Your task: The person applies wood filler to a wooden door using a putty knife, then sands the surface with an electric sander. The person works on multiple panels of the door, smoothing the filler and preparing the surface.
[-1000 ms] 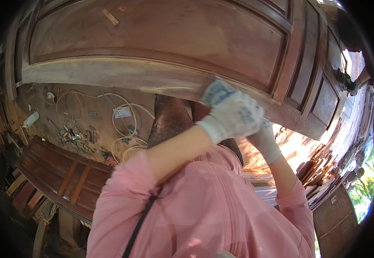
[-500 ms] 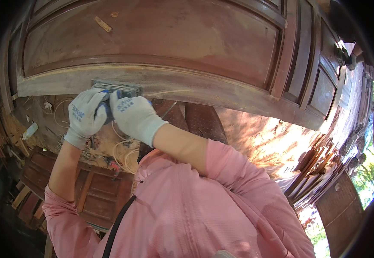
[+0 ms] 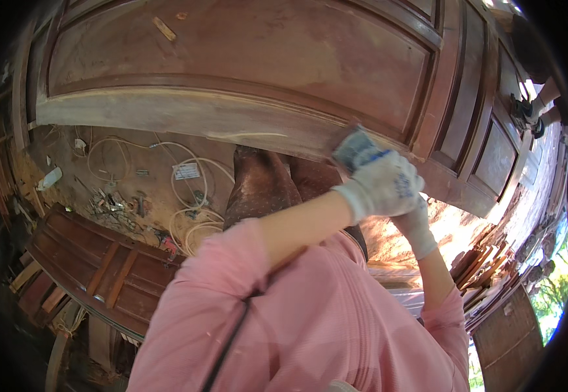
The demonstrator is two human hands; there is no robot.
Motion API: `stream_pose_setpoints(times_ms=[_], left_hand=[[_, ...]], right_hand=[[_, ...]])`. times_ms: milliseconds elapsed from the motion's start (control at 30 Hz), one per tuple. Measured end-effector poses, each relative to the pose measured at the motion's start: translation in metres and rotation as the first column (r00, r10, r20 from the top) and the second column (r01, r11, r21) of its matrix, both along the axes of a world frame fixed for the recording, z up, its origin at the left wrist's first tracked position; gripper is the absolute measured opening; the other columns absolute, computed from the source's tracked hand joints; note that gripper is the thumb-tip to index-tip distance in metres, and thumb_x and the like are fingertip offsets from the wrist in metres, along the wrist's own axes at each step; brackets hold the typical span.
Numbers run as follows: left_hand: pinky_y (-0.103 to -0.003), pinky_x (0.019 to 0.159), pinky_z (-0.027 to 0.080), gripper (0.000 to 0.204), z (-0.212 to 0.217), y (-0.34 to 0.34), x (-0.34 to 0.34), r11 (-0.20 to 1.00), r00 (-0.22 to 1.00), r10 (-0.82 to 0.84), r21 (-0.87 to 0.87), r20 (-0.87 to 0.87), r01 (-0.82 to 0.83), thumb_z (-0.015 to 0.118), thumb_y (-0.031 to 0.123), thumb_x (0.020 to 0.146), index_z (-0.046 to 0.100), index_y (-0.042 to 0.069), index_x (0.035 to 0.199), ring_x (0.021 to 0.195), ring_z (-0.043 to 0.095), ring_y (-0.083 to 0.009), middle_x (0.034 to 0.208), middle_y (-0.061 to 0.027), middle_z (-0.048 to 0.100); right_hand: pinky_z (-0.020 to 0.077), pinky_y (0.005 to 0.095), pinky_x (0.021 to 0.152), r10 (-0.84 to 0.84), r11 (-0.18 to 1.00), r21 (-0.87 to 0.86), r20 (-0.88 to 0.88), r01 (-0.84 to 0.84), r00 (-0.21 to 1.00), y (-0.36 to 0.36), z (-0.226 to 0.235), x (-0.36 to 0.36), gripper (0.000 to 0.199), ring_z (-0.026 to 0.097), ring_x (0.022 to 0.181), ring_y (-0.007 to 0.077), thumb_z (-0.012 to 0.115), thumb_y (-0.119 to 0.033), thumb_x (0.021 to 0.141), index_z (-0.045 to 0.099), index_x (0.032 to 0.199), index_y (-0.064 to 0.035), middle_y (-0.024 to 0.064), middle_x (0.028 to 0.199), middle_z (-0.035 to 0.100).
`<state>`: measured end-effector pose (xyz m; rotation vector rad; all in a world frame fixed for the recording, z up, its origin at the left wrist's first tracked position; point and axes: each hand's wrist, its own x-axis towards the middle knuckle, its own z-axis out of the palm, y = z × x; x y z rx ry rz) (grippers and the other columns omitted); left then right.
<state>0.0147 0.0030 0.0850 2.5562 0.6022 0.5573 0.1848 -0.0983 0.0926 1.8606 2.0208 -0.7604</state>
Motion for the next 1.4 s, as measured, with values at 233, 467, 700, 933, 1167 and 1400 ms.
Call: stream_pose_setpoints(times_ms=[233,467,700,933,1167,1400], left_hand=[[-0.037,0.07,0.05,0.016,0.001,0.005,-0.005,0.998,0.997,0.07,0.004,0.023,-0.07,0.065,0.031,0.085,0.067,0.015,0.081,0.077,0.067,-0.0213,0.075,-0.001,0.066],[-0.041,0.078,0.057,0.014,0.003,0.072,-0.198,0.957,0.959,0.284,-0.072,0.015,-0.282,0.069,0.027,0.085,0.069,0.015,0.093,0.082,0.072,-0.0252,0.093,-0.0046,0.074],[-0.043,0.081,0.057,0.014,0.012,0.118,-0.388,0.9,0.893,0.435,0.099,-0.112,-0.426,0.064,0.018,0.09,0.07,0.01,0.1,0.088,0.071,-0.0321,0.098,-0.011,0.074],[-0.043,0.082,0.057,0.014,0.001,0.078,-0.351,0.907,0.915,0.403,0.146,-0.028,-0.395,0.066,0.019,0.088,0.07,0.011,0.099,0.089,0.071,-0.0292,0.098,-0.0092,0.074],[-0.04,0.079,0.055,0.019,0.011,0.025,-0.126,0.974,0.976,0.178,-0.12,-0.128,-0.193,0.071,0.033,0.084,0.07,0.015,0.092,0.079,0.07,-0.0251,0.09,-0.0052,0.072],[-0.048,0.116,0.038,0.045,-0.02,-0.029,0.009,0.975,0.951,0.155,-0.197,0.267,-0.103,0.067,0.037,0.088,0.066,0.008,0.122,0.128,0.057,-0.0326,0.129,-0.0172,0.064]], right_hand=[[0.0583,0.0456,0.077,-0.029,0.995,0.095,-0.013,0.03,0.999,0.013,-0.003,-0.01,0.034,0.072,0.087,0.0339,0.075,-0.032,0.086,0.07,0.111,-0.0095,0.0145,0.095,0.072],[0.0585,0.0477,0.071,0.01,0.994,0.107,-0.268,0.019,0.963,0.11,-0.015,-0.188,0.034,0.075,0.083,0.0331,0.062,-0.028,0.091,0.065,0.116,-0.0051,0.0143,0.092,0.076],[0.0599,0.0433,0.071,0.179,0.965,0.256,-0.47,-0.061,0.864,0.177,-0.021,-0.373,0.036,0.077,0.086,0.0308,0.053,-0.014,0.095,0.057,0.125,0.0064,0.0179,0.096,0.077],[0.0586,0.045,0.072,0.102,0.984,0.178,-0.473,-0.018,0.875,0.122,-0.024,-0.332,0.046,0.075,0.086,0.033,0.06,-0.021,0.092,0.052,0.13,0.0034,0.016,0.097,0.076],[0.0581,0.0449,0.076,-0.067,0.985,0.139,-0.232,0.101,0.97,0.034,-0.01,-0.126,0.026,0.074,0.09,0.0314,0.066,-0.031,0.091,0.07,0.105,-0.0086,0.0114,0.095,0.075],[0.0568,0.0458,0.085,-0.572,0.796,0.047,-0.271,0.604,0.774,-0.039,-0.011,0.033,0.052,0.072,0.101,0.0389,0.08,-0.016,0.079,0.062,0.127,-0.0067,0.0193,0.106,0.074]])
